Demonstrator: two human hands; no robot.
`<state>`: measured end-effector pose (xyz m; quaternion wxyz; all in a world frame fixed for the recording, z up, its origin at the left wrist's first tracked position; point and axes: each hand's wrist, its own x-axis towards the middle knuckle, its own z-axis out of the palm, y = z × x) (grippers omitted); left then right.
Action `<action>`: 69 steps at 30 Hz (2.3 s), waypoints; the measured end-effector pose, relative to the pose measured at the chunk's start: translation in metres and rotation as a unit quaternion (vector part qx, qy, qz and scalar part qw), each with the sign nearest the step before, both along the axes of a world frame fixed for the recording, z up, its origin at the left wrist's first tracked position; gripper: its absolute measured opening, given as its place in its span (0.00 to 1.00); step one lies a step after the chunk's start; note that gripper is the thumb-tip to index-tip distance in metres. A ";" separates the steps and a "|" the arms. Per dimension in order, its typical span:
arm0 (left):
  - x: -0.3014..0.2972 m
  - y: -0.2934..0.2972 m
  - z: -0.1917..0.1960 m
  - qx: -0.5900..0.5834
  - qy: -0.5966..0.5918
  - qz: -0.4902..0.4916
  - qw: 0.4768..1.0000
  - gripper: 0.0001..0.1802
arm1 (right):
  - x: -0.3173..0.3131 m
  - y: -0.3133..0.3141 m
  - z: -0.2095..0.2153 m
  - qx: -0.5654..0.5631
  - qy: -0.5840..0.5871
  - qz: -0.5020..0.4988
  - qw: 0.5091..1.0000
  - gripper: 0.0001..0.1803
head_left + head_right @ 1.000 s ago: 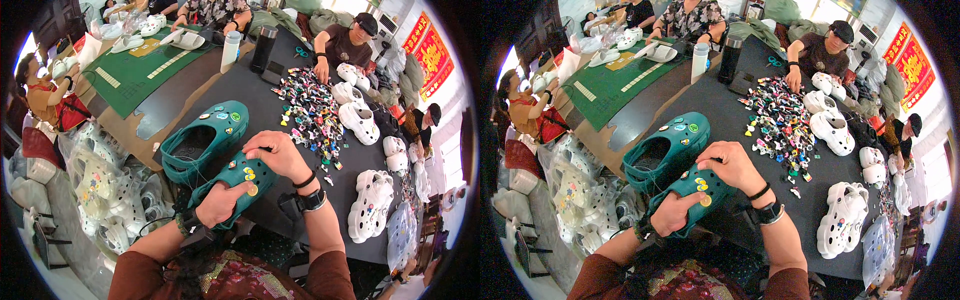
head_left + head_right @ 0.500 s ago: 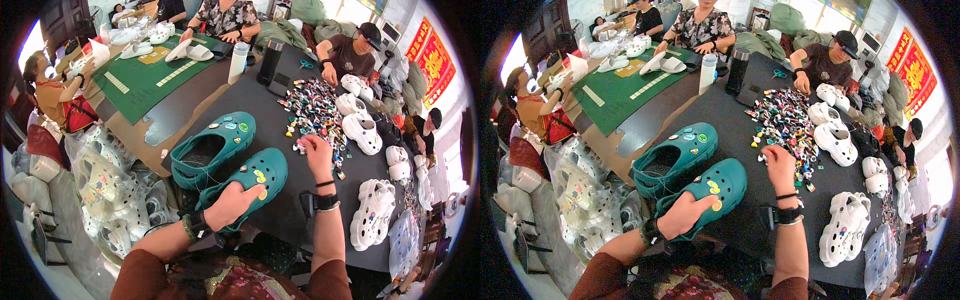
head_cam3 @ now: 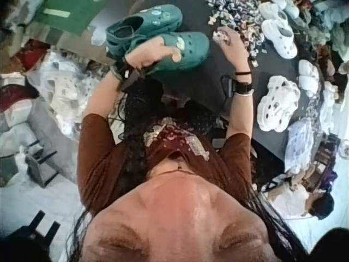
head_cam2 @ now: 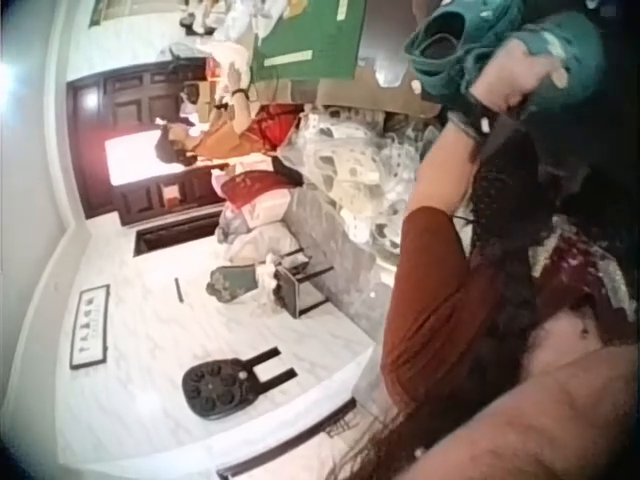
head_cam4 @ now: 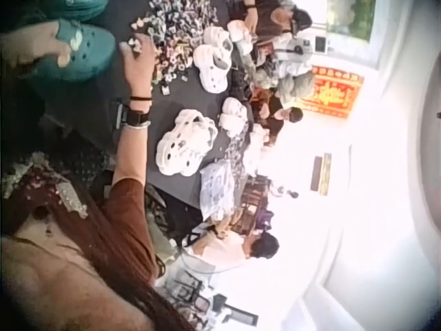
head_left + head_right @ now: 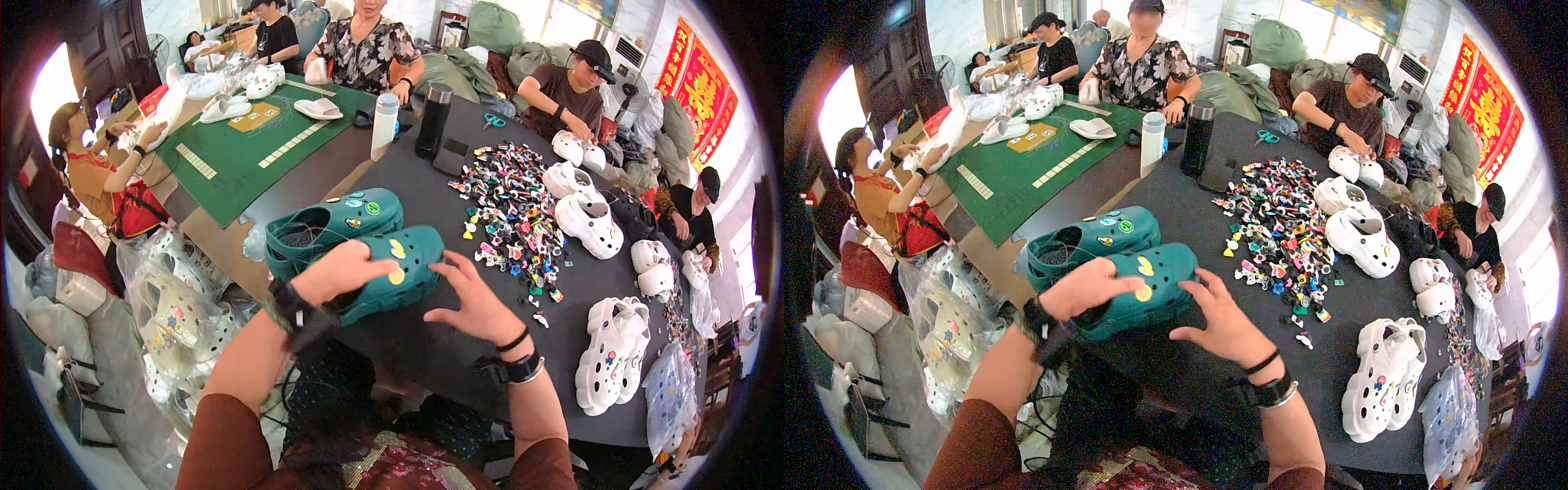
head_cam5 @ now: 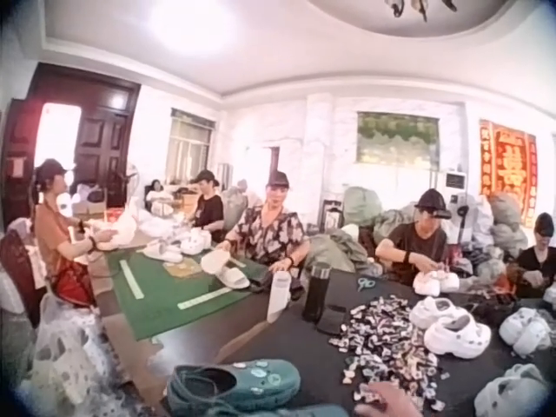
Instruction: Apply decorative charms (Jibbitz) to the holes of foam clogs and bag the finished products.
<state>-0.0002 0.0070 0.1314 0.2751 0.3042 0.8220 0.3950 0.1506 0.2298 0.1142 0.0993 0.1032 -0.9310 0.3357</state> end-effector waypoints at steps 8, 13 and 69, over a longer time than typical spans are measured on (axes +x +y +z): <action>0.010 -0.036 0.014 0.193 0.247 0.255 0.915 0.19 | -0.007 -0.012 -0.010 0.036 0.040 -0.068 0.996 0.38; -0.037 -0.044 -0.005 0.276 -0.149 0.222 0.923 0.26 | -0.014 -0.025 -0.007 0.051 0.083 -0.083 0.992 0.38; -0.007 0.073 0.003 0.312 -0.198 -0.096 0.924 0.09 | -0.064 0.070 0.066 -0.216 0.269 -0.305 0.888 0.05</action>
